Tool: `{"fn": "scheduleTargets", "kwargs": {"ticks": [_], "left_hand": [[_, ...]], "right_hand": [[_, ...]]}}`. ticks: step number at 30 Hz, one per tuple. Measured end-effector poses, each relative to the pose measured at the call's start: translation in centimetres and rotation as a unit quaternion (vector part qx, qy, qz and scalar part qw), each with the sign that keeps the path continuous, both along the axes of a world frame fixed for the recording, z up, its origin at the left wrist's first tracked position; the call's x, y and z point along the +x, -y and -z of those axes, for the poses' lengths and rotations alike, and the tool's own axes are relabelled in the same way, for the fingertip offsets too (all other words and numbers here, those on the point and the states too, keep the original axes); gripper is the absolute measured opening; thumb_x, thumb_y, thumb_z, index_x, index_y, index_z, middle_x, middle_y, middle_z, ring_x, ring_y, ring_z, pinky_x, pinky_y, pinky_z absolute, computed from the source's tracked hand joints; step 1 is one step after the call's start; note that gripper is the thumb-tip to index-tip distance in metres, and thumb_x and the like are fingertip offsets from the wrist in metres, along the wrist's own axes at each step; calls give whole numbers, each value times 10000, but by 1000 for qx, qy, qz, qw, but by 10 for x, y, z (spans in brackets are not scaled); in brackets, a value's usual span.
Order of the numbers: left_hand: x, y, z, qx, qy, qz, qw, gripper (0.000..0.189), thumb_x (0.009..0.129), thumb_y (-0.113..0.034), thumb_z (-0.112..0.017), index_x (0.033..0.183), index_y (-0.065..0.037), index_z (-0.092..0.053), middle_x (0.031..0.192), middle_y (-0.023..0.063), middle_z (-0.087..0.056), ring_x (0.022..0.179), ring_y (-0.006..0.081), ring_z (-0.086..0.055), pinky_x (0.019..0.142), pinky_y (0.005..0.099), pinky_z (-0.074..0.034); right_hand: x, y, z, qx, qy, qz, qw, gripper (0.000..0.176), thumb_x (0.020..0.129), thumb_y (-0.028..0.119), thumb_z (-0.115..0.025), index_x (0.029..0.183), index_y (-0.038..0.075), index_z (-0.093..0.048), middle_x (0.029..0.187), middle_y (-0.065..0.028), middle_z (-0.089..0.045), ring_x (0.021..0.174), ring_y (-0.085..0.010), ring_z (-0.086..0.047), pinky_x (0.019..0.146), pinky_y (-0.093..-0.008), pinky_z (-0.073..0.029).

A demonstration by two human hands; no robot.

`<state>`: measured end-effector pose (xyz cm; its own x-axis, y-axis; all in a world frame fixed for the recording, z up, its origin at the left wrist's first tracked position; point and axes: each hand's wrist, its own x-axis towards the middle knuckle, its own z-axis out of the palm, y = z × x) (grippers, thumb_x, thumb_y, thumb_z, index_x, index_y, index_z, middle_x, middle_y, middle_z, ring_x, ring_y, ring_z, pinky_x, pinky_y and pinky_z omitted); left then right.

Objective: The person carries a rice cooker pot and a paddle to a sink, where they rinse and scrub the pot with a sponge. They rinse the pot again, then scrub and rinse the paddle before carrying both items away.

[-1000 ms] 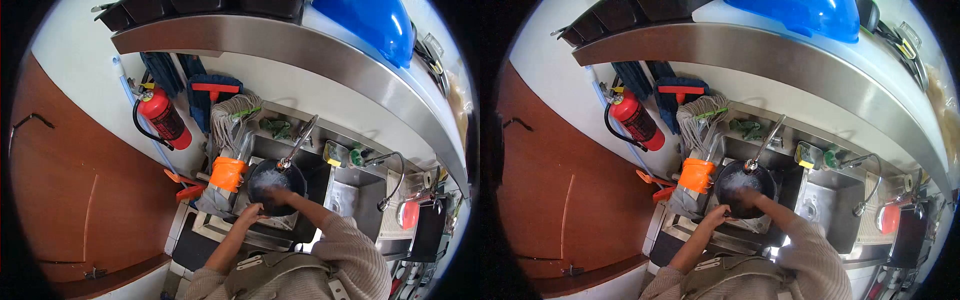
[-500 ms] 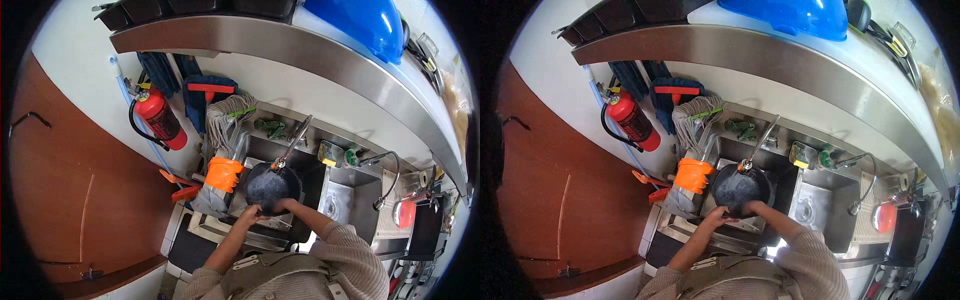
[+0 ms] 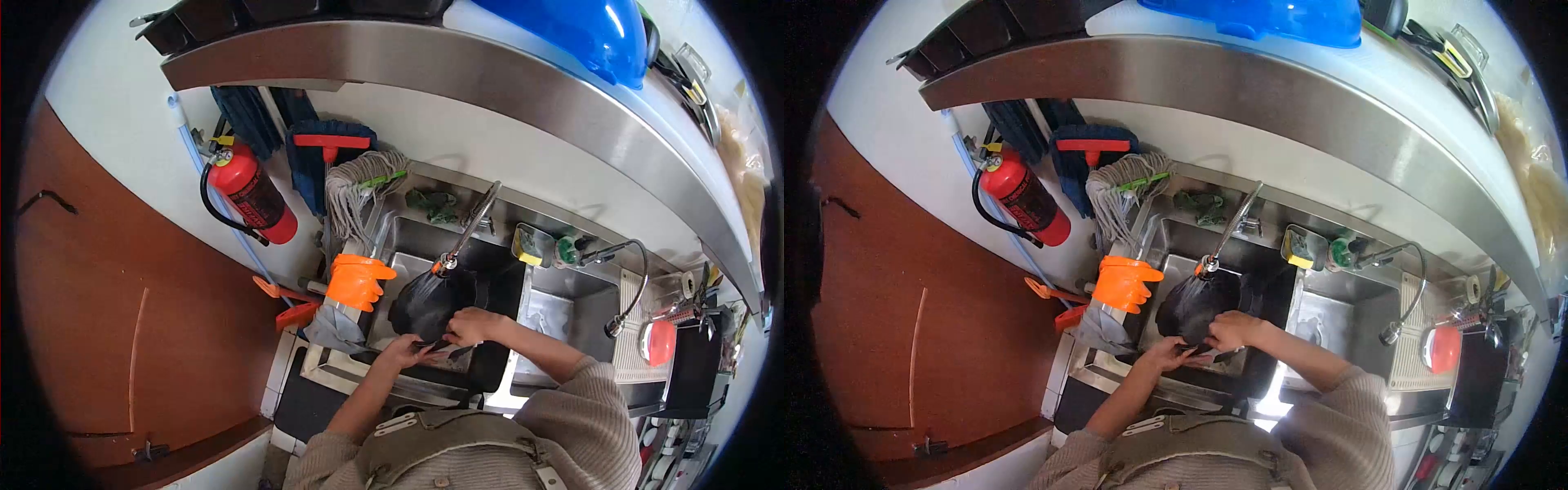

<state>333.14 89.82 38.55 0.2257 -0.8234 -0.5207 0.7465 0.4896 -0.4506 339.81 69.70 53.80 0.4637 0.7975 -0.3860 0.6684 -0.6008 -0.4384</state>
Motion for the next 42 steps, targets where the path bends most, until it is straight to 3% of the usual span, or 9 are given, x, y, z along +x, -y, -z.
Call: {"fn": "scheduleTargets", "kwargs": {"ticks": [6, 10, 13, 16, 18, 21, 26, 34, 42], "left_hand": [[-23, 17, -65, 28, 158, 9, 987, 567, 899, -368, -427, 1292, 29, -330, 1319, 284, -302, 1222, 420, -358, 982, 452, -406], [-34, 8, -87, -4, 139, 92, 986, 652, 902, -476, -394, 1307, 31, -328, 1327, 256, -334, 1211, 364, -400, 1000, 445, -359], [-53, -1, -113, 165, 281, 165, 931, 733, 890, -518, -407, 1330, 56, -287, 1344, 228, -341, 1201, 361, -415, 969, 403, -389], [-67, -11, -131, 272, 408, 158, 857, 591, 908, -425, -460, 1290, 24, -408, 1257, 164, -471, 1083, 254, -522, 899, 334, -439], [-74, -14, -148, 473, 604, 104, 633, 304, 896, -200, -527, 1135, -23, -591, 869, 51, -592, 787, 101, -545, 708, 245, -474], [-71, -27, -193, 564, 643, 87, 510, 226, 864, -20, -508, 1024, -59, -662, 696, 0, -559, 649, 43, -465, 588, 204, -436], [-65, -49, -214, 632, 644, -119, 415, 293, 833, 55, -469, 1032, -46, -658, 727, 31, -602, 565, 52, -422, 506, 213, -352], [-18, -37, -176, 596, 709, 10, 378, 402, 809, -241, -655, 1129, -10, -575, 1144, 164, -536, 975, 231, -583, 747, 316, -495], [4, 12, -173, 548, 638, -36, 540, 545, 892, -415, -521, 550, 8, -485, 501, -25, -370, 536, 56, -336, 463, 284, -291]], "right_hand": [[25, 1, -14, 49, 40, -124, 990, 393, 837, 400, -524, 758, 29, -629, 668, -176, -608, 705, -359, -602, 623, -445, -478], [43, -1, -35, 43, 53, -71, 995, 526, 833, 530, -488, 732, 38, -644, 650, -168, -610, 681, -360, -603, 641, -435, -482], [63, 8, -24, 22, 72, 66, 995, 658, 807, 632, -449, 613, 28, -624, 581, -180, -578, 609, -362, -591, 577, -436, -472], [86, 22, -25, 20, -6, 137, 990, 682, 775, 655, -486, 614, 7, -626, 562, -195, -554, 558, -340, -571, 549, -393, -453], [97, 33, -19, 33, -46, 154, 987, 692, 767, 653, -513, 608, -11, -624, 518, -165, -534, 530, -278, -562, 548, -364, -448], [104, 43, -27, 9, -185, 251, 950, 687, 765, 641, -539, 679, -31, -650, 618, -87, -599, 608, -176, -582, 600, -324, -467], [88, 56, -41, 30, -235, 298, 925, 652, 807, 614, -507, 724, -11, -675, 623, -66, -603, 620, -128, -580, 594, -298, -466], [49, 47, -110, 78, -201, 281, 935, 661, 819, 614, -487, 665, -8, -650, 582, -34, -561, 580, -111, -519, 556, -293, -434], [40, 54, -98, 161, -227, 295, 914, 512, 840, 502, -557, 627, 44, -642, 539, 43, -527, 484, -28, -468, 440, -221, -385]]}}
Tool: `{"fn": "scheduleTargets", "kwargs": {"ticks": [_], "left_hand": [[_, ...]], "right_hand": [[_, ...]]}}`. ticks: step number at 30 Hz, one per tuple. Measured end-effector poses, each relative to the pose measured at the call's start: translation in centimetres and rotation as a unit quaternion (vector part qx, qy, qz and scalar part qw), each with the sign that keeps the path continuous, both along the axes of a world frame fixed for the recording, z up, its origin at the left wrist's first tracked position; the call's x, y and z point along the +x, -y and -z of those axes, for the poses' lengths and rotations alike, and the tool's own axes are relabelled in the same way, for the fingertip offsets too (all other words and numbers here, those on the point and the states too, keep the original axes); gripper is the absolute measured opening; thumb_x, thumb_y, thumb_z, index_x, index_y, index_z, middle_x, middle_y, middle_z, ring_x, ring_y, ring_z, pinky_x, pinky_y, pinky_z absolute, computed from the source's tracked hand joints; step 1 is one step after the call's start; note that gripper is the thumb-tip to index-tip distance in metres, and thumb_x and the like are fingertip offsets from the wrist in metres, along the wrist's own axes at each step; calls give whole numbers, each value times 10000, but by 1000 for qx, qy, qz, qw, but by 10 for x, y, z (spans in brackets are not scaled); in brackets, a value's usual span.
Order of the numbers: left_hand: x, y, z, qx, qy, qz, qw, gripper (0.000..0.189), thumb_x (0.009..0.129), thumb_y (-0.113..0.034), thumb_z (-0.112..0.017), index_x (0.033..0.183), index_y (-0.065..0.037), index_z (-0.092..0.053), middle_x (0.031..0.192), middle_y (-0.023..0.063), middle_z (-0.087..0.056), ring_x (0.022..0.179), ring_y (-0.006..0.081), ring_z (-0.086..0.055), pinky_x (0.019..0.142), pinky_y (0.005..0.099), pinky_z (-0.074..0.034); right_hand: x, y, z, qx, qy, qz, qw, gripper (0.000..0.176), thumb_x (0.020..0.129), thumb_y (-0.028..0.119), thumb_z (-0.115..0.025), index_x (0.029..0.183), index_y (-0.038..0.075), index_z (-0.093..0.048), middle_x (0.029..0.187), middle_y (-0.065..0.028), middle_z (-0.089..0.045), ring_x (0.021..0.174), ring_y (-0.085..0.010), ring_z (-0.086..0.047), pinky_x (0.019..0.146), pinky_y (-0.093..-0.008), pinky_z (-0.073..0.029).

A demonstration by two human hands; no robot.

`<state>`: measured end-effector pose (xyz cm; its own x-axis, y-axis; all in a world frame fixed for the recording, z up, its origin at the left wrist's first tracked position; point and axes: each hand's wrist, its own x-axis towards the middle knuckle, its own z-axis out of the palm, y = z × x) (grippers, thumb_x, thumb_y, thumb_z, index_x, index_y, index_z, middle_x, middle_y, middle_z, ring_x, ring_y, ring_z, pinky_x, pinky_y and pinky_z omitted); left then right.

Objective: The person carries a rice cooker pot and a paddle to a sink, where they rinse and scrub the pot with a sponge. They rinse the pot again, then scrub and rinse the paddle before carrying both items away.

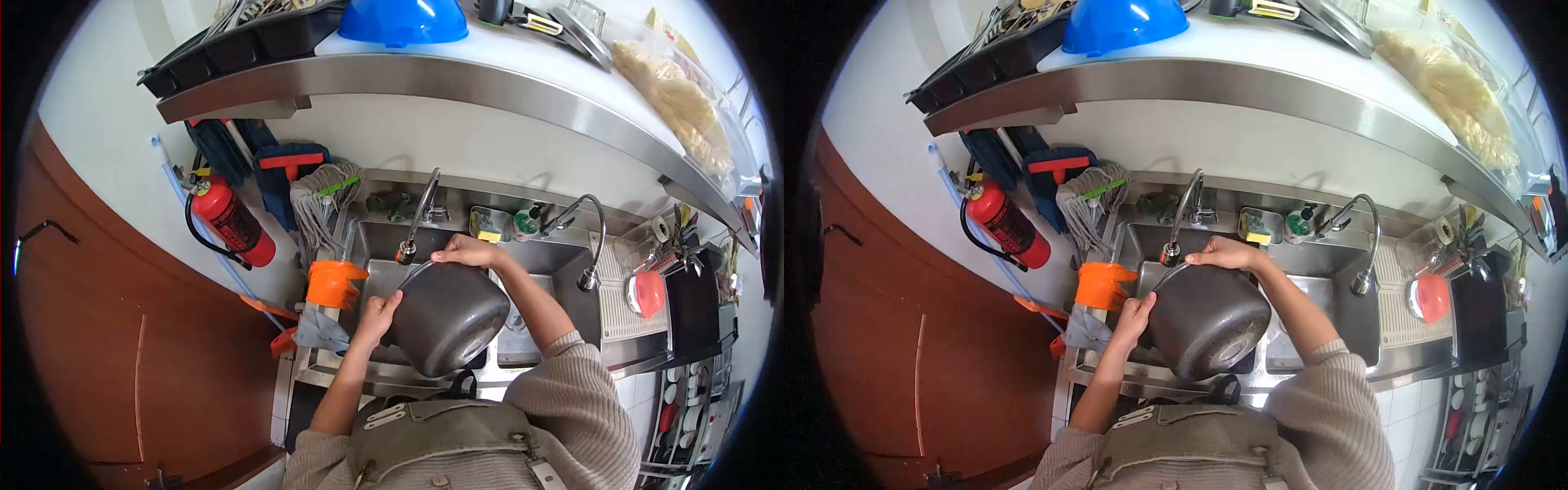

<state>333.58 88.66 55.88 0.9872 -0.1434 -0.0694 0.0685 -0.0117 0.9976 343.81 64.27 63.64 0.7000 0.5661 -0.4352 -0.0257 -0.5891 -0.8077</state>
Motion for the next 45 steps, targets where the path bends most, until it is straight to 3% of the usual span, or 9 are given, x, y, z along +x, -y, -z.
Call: {"fn": "scheduleTargets", "kwargs": {"ticks": [8, 12, 17, 24, 28, 30, 35, 37, 45], "left_hand": [[17, -10, -41, 156, 52, 114, 980, 582, 880, -406, -543, 521, 36, -421, 450, 60, -337, 474, 86, -348, 438, 325, -308], [18, -5, -56, 244, 120, 176, 946, 535, 856, -383, -575, 576, 61, -473, 489, 189, -343, 416, 204, -336, 442, 352, -326], [20, -10, -51, 235, 92, 137, 958, 511, 851, -345, -592, 585, 79, -493, 482, 199, -361, 434, 214, -268, 436, 374, -322], [3, -11, -36, 207, 49, 94, 973, 451, 859, -318, -586, 652, 78, -525, 506, 186, -398, 457, 152, -362, 467, 347, -362], [-7, -23, -22, 154, 65, 85, 982, 458, 880, -341, -556, 681, 71, -567, 532, 124, -505, 516, 113, -457, 522, 312, -402], [-5, -32, 2, -23, -99, -6, 995, 499, 901, -393, -509, 728, 62, -618, 646, 46, -609, 604, 125, -541, 587, 292, -430], [-17, -21, 25, -146, -219, -95, 960, 626, 900, -514, -420, 1176, 43, -491, 1158, 114, -539, 1088, 180, -483, 918, 316, -394], [-9, -14, 29, -150, -190, -89, 966, 638, 895, -527, -411, 1194, 33, -476, 1167, 108, -538, 1080, 192, -495, 921, 325, -395], [26, 9, -58, -151, -118, -36, 981, 648, 864, -551, -455, 1174, 17, -483, 1136, 90, -553, 1014, 212, -541, 868, 353, -443]], "right_hand": [[15, 19, 45, 90, -15, -27, 995, 463, 852, 488, -546, 639, 81, -609, 592, 48, -543, 551, -39, -475, 545, -228, -405], [50, 39, 105, 289, -209, 298, 885, 348, 939, 271, -330, 1069, 38, -554, 805, -21, -563, 732, -106, -535, 647, -263, -437], [128, 55, 188, 356, -238, 415, 803, 297, 873, 132, -359, 1080, -3, -525, 939, -109, -595, 804, -168, -581, 687, -277, -468], [114, 60, 153, 166, -102, 412, 890, 304, 881, 200, -362, 1075, 48, -540, 976, -47, -612, 808, -138, -584, 695, -292, -461], [36, 68, 133, 386, -249, 270, 846, 303, 941, 298, -390, 1032, 70, -569, 916, -20, -612, 803, -134, -579, 751, -283, -470], [-1, 77, 138, 195, -230, 250, 920, 431, 939, 446, -367, 1074, 90, -567, 968, -15, -609, 893, -109, -568, 795, -278, -449], [-72, 64, 132, 295, -277, 298, 865, 537, 918, 518, -346, 1194, 90, -516, 1121, -47, -583, 1066, -157, -521, 874, -340, -440], [-87, 45, 156, 285, -119, 357, 882, 521, 933, 468, -344, 1200, 56, -518, 1112, -83, -592, 1047, -200, -546, 885, -366, -447], [-64, 69, 85, 518, -172, 387, 743, 483, 936, 423, -357, 1177, 43, -533, 1082, -90, -604, 1003, -201, -569, 867, -358, -462]]}}
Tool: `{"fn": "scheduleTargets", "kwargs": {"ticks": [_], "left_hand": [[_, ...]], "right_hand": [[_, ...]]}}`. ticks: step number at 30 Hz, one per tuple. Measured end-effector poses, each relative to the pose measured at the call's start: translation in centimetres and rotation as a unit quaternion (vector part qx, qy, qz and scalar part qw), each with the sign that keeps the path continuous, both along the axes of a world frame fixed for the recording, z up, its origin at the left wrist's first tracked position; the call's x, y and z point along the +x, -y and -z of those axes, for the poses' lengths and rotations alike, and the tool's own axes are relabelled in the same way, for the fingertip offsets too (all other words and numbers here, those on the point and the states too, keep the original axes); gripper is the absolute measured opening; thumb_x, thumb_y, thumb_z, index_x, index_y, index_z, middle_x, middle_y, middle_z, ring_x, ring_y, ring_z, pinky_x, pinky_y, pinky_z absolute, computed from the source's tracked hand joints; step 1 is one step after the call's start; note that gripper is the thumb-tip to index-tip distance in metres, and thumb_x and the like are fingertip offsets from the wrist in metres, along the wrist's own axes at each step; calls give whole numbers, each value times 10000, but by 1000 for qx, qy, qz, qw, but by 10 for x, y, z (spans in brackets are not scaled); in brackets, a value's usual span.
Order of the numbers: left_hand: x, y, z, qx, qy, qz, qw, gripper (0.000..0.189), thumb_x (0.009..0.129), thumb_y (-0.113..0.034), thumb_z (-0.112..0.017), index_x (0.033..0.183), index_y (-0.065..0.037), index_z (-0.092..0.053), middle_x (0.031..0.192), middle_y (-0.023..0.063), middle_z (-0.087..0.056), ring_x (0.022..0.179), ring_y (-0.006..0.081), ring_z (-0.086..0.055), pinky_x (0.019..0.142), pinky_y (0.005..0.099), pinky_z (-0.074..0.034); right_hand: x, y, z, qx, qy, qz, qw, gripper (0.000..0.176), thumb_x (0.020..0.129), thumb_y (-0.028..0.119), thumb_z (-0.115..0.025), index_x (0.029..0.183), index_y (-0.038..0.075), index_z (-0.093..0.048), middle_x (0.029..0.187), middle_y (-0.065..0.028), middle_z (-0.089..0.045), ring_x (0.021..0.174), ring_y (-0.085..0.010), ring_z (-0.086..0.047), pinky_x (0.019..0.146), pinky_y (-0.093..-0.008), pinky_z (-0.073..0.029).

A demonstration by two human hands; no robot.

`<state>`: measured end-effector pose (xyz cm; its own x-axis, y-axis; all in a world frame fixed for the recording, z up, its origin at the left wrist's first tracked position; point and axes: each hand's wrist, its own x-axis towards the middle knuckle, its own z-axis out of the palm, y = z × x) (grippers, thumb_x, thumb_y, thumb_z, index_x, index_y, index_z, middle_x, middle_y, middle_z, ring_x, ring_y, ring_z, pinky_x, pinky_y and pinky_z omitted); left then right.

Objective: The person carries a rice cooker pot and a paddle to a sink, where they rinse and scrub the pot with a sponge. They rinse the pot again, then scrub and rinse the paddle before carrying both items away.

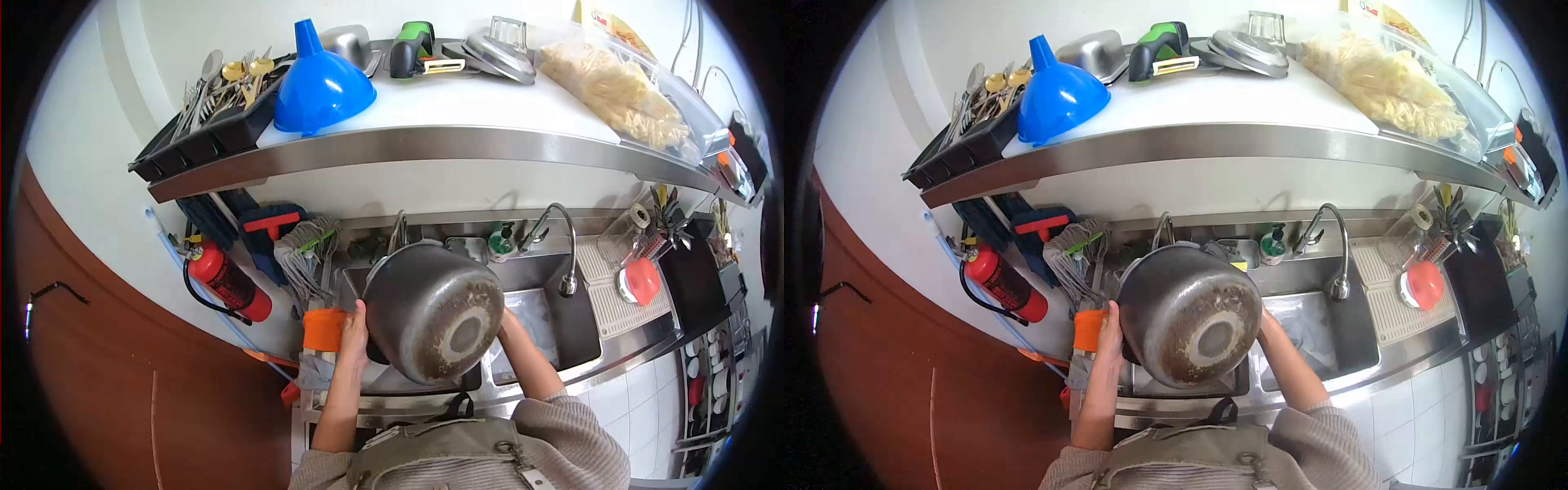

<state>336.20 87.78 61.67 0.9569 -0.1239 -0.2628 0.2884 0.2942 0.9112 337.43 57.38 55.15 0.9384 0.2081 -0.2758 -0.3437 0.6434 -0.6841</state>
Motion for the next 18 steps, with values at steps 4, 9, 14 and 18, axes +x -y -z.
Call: {"fn": "scheduleTargets", "kwargs": {"ticks": [4, 9, 14, 18], "left_hand": [[-5, 1, 34, -17, 27, 21, 999, 628, 891, -521, -435, 1184, 32, -490, 1165, 110, -542, 1035, 187, -521, 873, 327, -428], [-19, 1, 107, -10, -173, -9, 985, 743, 831, -586, -490, 1259, 17, -419, 1240, 124, -491, 1108, 242, -489, 927, 374, -390], [3, 21, -3, -5, 43, 26, 999, 743, 840, -601, -456, 1160, 69, -496, 1183, 142, -535, 1067, 236, -513, 900, 351, -405], [5, 33, -62, 44, 108, 48, 992, 668, 886, -539, -424, 1245, 25, -426, 1245, 129, -483, 1119, 228, -474, 945, 353, -369]], "right_hand": [[-16, -5, 36, 6, -27, 2, 1000, 464, 938, 400, -363, 1165, 36, -541, 1068, -94, -610, 982, -202, -580, 857, -354, -469], [-41, -6, 99, 27, -47, 22, 998, 441, 940, 371, -372, 1151, 28, -550, 1049, -98, -617, 955, -203, -594, 846, -349, -478], [-21, 10, -26, 141, 9, 70, 987, 321, 914, 250, -424, 1065, 13, -580, 955, -100, -633, 826, -195, -615, 765, -333, -501], [-48, 17, -87, 111, 38, 137, 984, 295, 911, 243, -427, 1033, 20, -578, 930, -92, -629, 806, -187, -604, 748, -327, -493]]}}
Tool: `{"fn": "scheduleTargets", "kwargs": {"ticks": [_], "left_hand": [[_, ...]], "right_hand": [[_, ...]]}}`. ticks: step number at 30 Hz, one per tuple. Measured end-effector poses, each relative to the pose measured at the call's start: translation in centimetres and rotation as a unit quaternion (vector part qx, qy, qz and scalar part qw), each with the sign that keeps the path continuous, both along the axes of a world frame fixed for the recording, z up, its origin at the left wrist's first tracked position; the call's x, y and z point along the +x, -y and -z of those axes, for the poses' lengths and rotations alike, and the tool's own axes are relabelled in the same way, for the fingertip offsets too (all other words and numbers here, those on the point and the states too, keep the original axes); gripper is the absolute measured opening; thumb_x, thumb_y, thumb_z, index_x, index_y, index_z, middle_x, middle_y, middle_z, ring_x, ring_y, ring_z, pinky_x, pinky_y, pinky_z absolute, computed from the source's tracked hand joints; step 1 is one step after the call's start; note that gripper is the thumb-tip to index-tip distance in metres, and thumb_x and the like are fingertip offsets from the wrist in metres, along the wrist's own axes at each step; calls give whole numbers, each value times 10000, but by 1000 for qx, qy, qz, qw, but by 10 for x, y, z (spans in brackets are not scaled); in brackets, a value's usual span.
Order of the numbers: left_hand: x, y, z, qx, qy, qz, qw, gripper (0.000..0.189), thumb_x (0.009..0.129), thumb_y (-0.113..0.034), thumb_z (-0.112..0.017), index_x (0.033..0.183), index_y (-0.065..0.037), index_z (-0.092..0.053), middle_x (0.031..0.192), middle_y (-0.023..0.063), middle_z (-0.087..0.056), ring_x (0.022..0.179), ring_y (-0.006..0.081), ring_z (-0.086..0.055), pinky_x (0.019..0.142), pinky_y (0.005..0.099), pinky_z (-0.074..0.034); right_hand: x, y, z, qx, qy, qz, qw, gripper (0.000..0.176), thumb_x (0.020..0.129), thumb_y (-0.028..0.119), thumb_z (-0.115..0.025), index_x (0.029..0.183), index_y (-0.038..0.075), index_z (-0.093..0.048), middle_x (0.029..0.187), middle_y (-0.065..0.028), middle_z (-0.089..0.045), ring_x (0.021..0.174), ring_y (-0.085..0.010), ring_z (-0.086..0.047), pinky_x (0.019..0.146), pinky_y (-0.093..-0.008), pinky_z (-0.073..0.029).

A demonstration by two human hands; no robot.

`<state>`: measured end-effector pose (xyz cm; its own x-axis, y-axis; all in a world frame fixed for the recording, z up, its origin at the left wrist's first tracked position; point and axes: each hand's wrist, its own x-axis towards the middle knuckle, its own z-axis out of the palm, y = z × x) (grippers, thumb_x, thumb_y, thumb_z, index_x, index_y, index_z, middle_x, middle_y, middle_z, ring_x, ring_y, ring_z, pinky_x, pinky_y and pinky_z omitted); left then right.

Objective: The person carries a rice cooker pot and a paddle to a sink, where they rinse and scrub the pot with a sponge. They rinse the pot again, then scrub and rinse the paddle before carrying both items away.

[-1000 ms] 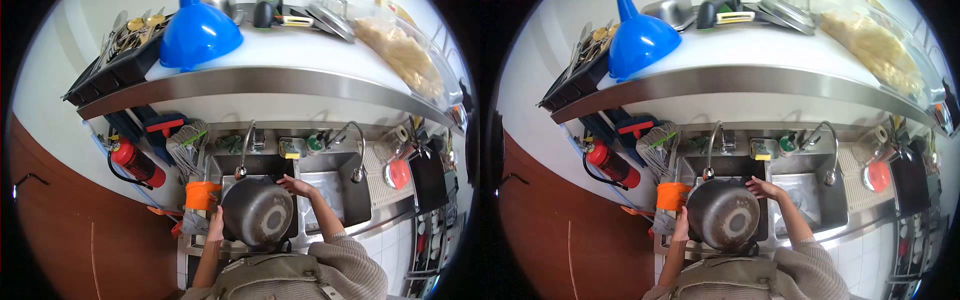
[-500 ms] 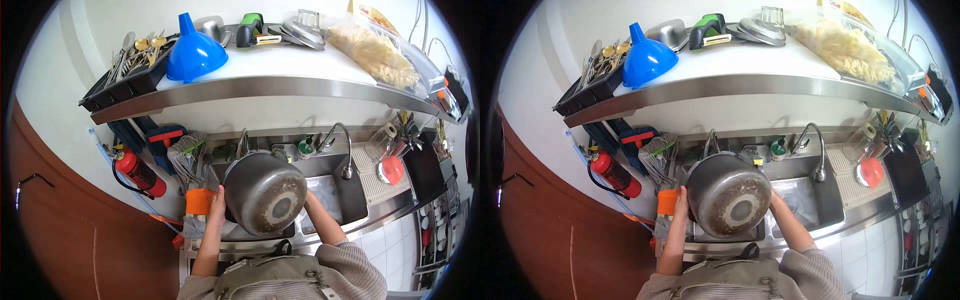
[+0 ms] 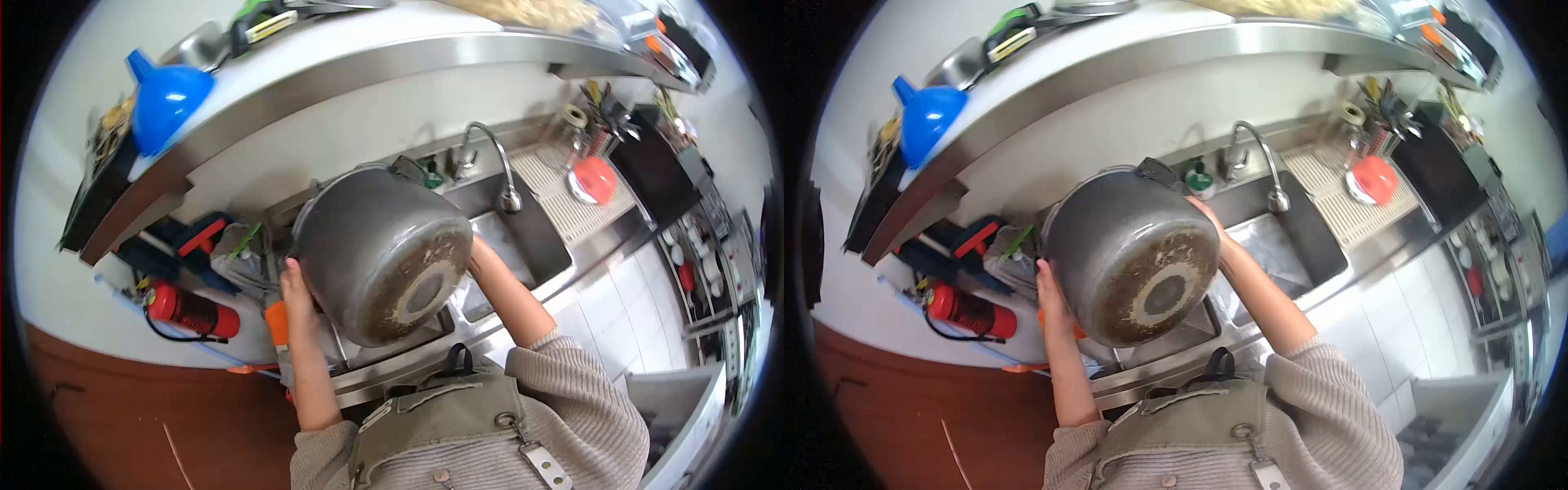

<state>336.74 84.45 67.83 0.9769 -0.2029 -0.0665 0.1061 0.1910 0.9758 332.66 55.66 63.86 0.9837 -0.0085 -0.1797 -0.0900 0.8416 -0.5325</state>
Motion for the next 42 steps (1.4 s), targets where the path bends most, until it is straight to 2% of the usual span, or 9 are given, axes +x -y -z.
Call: {"fn": "scheduleTargets", "kwargs": {"ticks": [8, 16, 20, 22, 23, 24, 28, 32, 42], "left_hand": [[-19, 60, 108, -28, -153, 112, 982, 719, 865, -561, -439, 1305, 2, -360, 1315, 109, -421, 1208, 232, -396, 995, 347, -321], [-42, 116, -17, -48, 19, -5, 999, 630, 874, -532, -449, 1132, 41, -498, 1120, 118, -560, 1017, 238, -550, 887, 368, -439], [-48, 126, -10, -44, 39, 8, 998, 584, 893, -499, -444, 1049, 55, -541, 1042, 112, -588, 909, 196, -579, 807, 328, -469], [-42, 121, 29, 32, 57, 46, 997, 581, 889, -511, -444, 1032, 40, -558, 1019, 98, -596, 905, 184, -569, 807, 319, -451], [-42, 122, 42, 102, 78, 74, 989, 579, 886, -523, -444, 1015, 25, -575, 997, 84, -605, 901, 171, -558, 807, 310, -432], [-49, 128, 42, 137, 129, 106, 976, 517, 911, -441, -468, 764, 40, -585, 722, 18, -592, 653, 105, -500, 619, 273, -409], [-68, 167, 28, 252, 297, 203, 898, 433, 910, -249, -529, 645, 79, -431, 536, 25, -400, 536, 97, -325, 483, 268, -296], [-73, 200, 14, 250, 369, 244, 861, 429, 879, -174, -559, 620, 46, -297, 552, 72, -219, 522, 135, -209, 458, 338, -190], [-88, 272, -62, 132, 412, 375, 820, 619, 853, -463, -547, 586, 41, -308, 511, 29, -279, 510, 106, -273, 459, 301, -213]], "right_hand": [[-69, 39, 97, -11, -90, 115, 989, 266, 905, 177, -452, 1011, -26, -586, 939, -89, -633, 801, -175, -609, 758, -316, -503], [-116, 107, -36, -338, 6, 144, 930, 321, 935, 279, -393, 1101, 43, -535, 1058, -55, -552, 955, -109, -521, 794, -270, -452], [-169, 136, 34, -428, -102, 84, 894, 316, 924, 314, -415, 1062, 67, -556, 908, -40, -602, 803, -137, -568, 714, -296, -467], [-203, 148, 105, -761, -153, 25, 631, 278, 861, 286, -503, 998, 60, -588, 874, -133, -642, 841, -294, -618, 696, -378, -482], [-228, 144, 103, -793, -165, -37, 585, 267, 825, 277, -534, 990, 77, -597, 884, -168, -634, 871, -344, -595, 724, -404, -471], [-243, 147, 107, -785, -143, -76, 598, 264, 806, 283, -551, 980, 92, -604, 878, -146, -641, 859, -312, -605, 738, -388, -467], [-281, 179, 109, -710, -125, -23, 692, 263, 817, 279, -549, 975, 76, -606, 845, -113, -650, 827, -242, -612, 736, -344, -464], [-283, 196, 47, -518, -205, -26, 830, 502, 908, 454, -434, 1244, 81, -427, 1141, -89, -526, 902, -192, -568, 779, -331, -462], [-256, 228, 10, -449, -63, 90, 887, 610, 900, 520, -411, 1340, 106, -333, 1266, -71, -432, 1167, -171, -399, 929, -307, -367]]}}
